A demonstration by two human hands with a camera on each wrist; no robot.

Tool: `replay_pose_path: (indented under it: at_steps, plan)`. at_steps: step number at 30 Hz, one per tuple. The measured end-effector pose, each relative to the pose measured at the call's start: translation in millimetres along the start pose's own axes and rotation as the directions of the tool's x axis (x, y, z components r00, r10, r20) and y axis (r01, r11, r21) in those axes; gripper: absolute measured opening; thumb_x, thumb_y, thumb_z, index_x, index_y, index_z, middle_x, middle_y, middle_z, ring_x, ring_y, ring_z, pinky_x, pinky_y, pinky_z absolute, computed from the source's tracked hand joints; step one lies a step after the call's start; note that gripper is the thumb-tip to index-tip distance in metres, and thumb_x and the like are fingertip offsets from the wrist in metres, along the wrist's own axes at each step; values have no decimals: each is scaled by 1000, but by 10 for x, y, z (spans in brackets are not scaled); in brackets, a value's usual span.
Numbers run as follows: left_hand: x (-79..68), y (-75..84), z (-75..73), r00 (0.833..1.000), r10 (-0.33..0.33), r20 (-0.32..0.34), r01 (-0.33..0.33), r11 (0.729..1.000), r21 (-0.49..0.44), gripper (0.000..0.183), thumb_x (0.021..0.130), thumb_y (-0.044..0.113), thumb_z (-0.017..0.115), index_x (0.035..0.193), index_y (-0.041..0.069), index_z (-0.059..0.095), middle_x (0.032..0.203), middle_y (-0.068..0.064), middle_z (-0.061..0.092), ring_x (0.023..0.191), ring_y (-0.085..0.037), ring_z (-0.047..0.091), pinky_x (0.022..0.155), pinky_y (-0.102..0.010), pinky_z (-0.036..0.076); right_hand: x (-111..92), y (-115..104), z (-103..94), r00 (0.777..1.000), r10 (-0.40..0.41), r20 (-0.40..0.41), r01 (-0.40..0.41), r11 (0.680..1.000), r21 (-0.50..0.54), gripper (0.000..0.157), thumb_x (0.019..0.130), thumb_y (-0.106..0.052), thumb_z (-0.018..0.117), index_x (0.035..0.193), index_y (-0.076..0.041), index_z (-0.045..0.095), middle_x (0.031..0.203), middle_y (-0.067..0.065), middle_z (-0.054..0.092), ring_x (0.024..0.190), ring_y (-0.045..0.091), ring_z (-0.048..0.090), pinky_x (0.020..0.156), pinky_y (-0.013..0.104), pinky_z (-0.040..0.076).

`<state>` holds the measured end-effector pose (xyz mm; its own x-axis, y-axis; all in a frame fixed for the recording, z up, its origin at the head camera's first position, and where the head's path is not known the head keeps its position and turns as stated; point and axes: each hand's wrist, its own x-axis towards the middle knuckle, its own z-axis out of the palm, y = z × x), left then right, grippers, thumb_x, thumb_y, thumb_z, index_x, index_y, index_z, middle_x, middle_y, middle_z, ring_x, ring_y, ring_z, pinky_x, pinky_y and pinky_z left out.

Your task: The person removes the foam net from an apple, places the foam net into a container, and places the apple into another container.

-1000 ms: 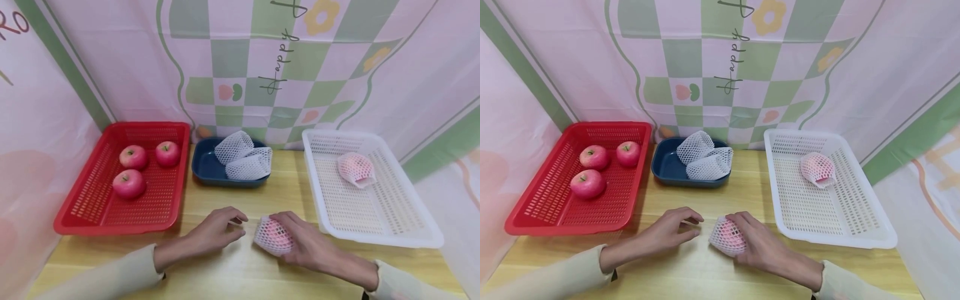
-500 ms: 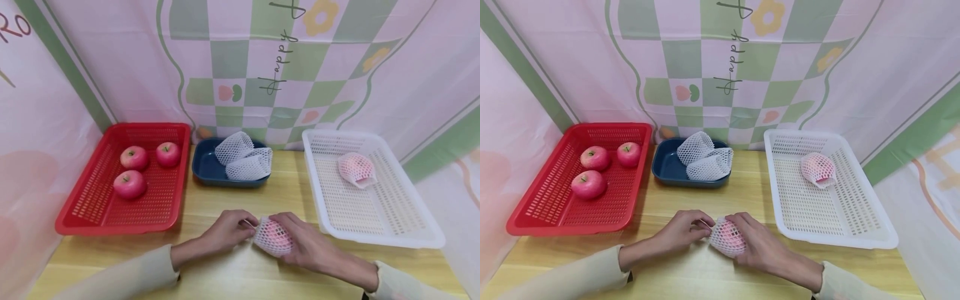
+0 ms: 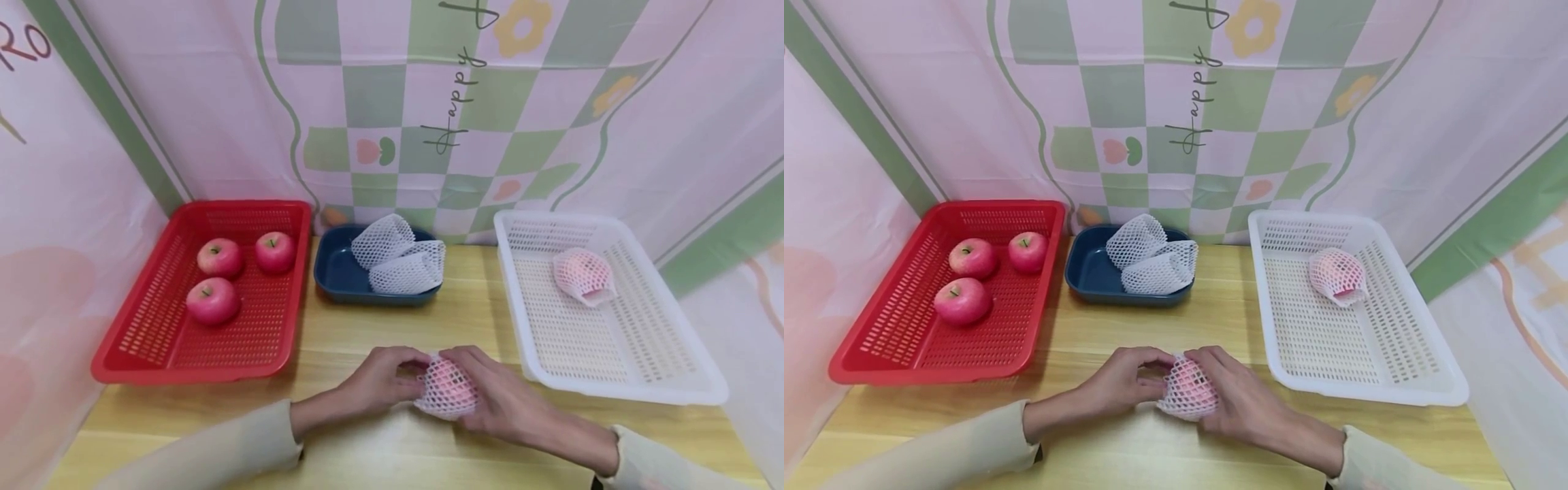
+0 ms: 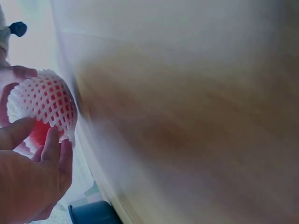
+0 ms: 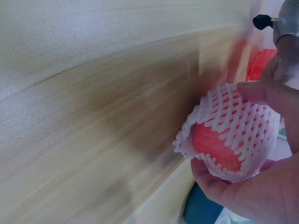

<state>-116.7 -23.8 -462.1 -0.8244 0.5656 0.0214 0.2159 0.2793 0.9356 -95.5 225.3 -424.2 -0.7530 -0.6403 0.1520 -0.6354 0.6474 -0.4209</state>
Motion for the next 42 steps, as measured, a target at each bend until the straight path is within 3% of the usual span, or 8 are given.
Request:
replay_pose_path:
  at_steps: [4, 9, 16, 21, 24, 28, 34, 42]
  plan:
    - [4, 19, 39, 999, -50, 22, 52, 994, -96, 56, 83, -11, 82, 136, -3, 65, 132, -17, 70, 111, -20, 74, 88, -19, 59, -3, 4, 3, 1000, -2, -3, 2, 1000, 2, 94, 58, -13, 91, 145, -9, 54, 134, 2, 64, 111, 21, 69, 89, 41, 63]
    - [26, 35, 96, 997, -70, 31, 74, 988, -134, 64, 81, -14, 82, 141, -4, 61, 135, -18, 68, 114, -21, 72, 87, -18, 59, -15, 0, 1, 1000, -4, -3, 4, 1000, 20, 96, 60, -13, 92, 147, -8, 52, 135, 5, 64, 112, 23, 69, 90, 43, 63]
    - [56, 46, 136, 997, -66, 41, 71, 991, -112, 69, 81, -15, 81, 144, -1, 57, 138, -17, 66, 118, -20, 70, 89, -19, 59, -29, -4, -10, 1000, 4, -5, -4, 1000, 27, 97, 63, -15, 93, 149, -5, 49, 137, 9, 64, 112, 28, 70, 90, 46, 63]
    - [70, 42, 177, 999, -36, 33, 38, 998, -59, 72, 82, -11, 82, 148, 1, 55, 139, -14, 66, 114, -12, 69, 89, -20, 59, -30, -12, -19, 1000, 24, 0, -24, 999, 37, 99, 64, -16, 93, 150, -2, 47, 138, 11, 63, 113, 29, 69, 91, 47, 62]
    - [76, 52, 204, 999, -27, 28, 28, 999, -19, 75, 81, -10, 82, 149, 4, 55, 122, -6, 71, 100, -7, 68, 81, -18, 58, -29, -19, -14, 1000, 31, -5, -31, 999, 42, 99, 64, -15, 92, 151, 0, 47, 138, 11, 64, 114, 29, 69, 91, 47, 62]
    - [90, 80, 221, 999, -38, 20, 37, 999, 31, 79, 77, -11, 82, 149, 4, 54, 102, 5, 66, 85, -5, 61, 71, -16, 52, -24, -21, 5, 999, 17, -32, -16, 999, 45, 100, 63, -15, 93, 150, 2, 47, 137, 12, 65, 115, 29, 70, 93, 48, 62]
    - [97, 109, 210, 998, -54, 12, 53, 996, 73, 85, 75, -8, 84, 153, 3, 50, 119, -1, 68, 93, -2, 59, 82, -17, 52, -14, -31, 13, 999, 18, -49, -15, 999, 48, 103, 61, -14, 94, 152, 0, 47, 137, 11, 65, 115, 29, 70, 93, 48, 62]
    - [44, 126, 153, 996, -81, 33, 81, 997, 5, 82, 76, -9, 84, 149, 10, 52, 117, 2, 67, 94, -2, 62, 80, -20, 55, -13, -70, -18, 999, 7, -43, -5, 998, 56, 102, 62, -13, 93, 153, -2, 48, 137, 9, 65, 114, 28, 70, 91, 46, 62]
